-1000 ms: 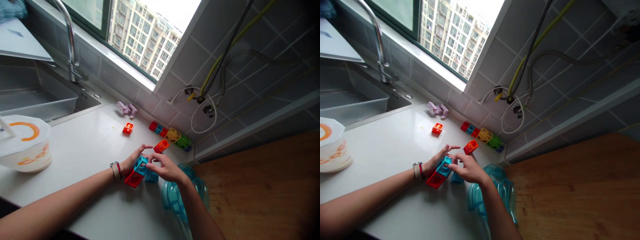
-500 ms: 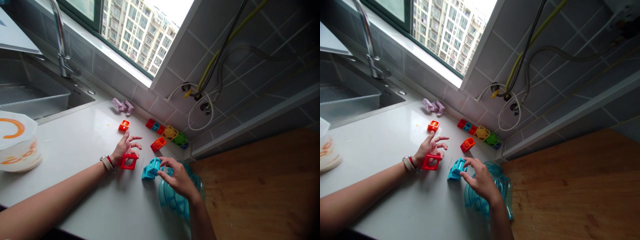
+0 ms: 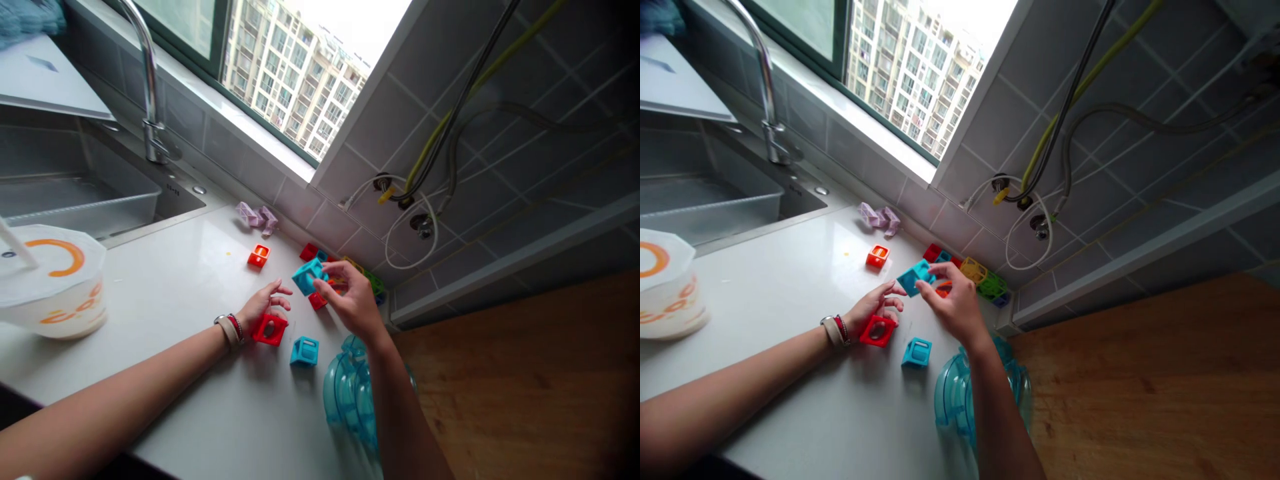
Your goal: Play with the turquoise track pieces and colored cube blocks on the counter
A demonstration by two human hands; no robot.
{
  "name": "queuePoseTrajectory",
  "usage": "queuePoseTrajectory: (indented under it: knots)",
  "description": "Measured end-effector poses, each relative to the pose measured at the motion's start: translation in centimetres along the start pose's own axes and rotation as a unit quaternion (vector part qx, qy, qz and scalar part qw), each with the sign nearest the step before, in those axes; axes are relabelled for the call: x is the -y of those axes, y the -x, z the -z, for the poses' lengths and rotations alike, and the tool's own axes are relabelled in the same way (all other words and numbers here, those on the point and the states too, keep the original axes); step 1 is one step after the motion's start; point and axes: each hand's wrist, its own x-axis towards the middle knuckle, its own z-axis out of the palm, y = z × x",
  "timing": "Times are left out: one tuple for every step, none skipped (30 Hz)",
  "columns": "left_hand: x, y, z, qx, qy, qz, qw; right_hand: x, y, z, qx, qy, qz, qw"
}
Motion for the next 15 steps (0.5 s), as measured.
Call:
queuePoseTrajectory:
  knots:
    - [0.1,0.0,0.0,-0.002,-0.003,-0.001,1.0,-0.1,-2.2,-1.0,0.012,0.011,0.021,1.0]
    - [0.2,0.0,0.1,0.0,-0.003,-0.004,1.0,-0.3,-4.4,-2.1,0.03,0.027,0.04,0.998]
    - [0.2,0.1,0.1,0.002,-0.002,-0.007,1.0,-0.6,-6.5,-3.4,0.062,0.046,0.053,0.996]
    - [0.2,0.1,0.2,0.0,-0.001,-0.008,1.0,-1.1,-8.4,-4.8,0.08,0.067,0.063,0.993]
    - [0.2,0.0,0.2,-0.003,-0.002,-0.006,1.0,-1.6,-10.1,-6.2,0.093,0.099,0.065,0.989]
    - [0.2,0.0,0.3,-0.007,-0.003,-0.004,1.0,-2.1,-11.6,-7.5,0.106,0.13,0.064,0.984]
    - [0.2,0.0,0.3,-0.01,-0.004,-0.003,1.0,-2.5,-12.7,-8.7,0.114,0.139,0.065,0.982]
    - [0.2,-0.1,0.3,-0.014,-0.003,-0.003,1.0,-2.9,-13.5,-9.7,0.123,0.148,0.065,0.979]
    - [0.2,-0.1,0.3,-0.016,-0.001,-0.002,1.0,-3.3,-14.1,-10.6,0.131,0.153,0.065,0.977]
    - [0.2,-0.1,0.2,-0.017,0.002,0.0,1.0,-3.6,-14.5,-11.2,0.138,0.156,0.065,0.976]
    - [0.2,-0.1,0.2,-0.017,0.007,0.001,1.0,-3.8,-14.7,-11.7,0.145,0.159,0.066,0.974]
    - [0.2,-0.1,0.1,-0.016,0.011,0.003,1.0,-4.0,-14.8,-12.0,0.152,0.163,0.067,0.973]
    - [0.2,0.0,0.1,-0.015,0.016,0.004,1.0,-4.3,-14.8,-12.2,0.157,0.166,0.068,0.971]
    - [0.3,0.0,0.1,-0.013,0.02,0.003,1.0,-4.5,-14.8,-12.3,0.161,0.167,0.07,0.97]
    - [0.3,0.0,0.0,-0.012,0.024,0.003,1.0,-4.6,-14.8,-12.4,0.164,0.167,0.072,0.969]
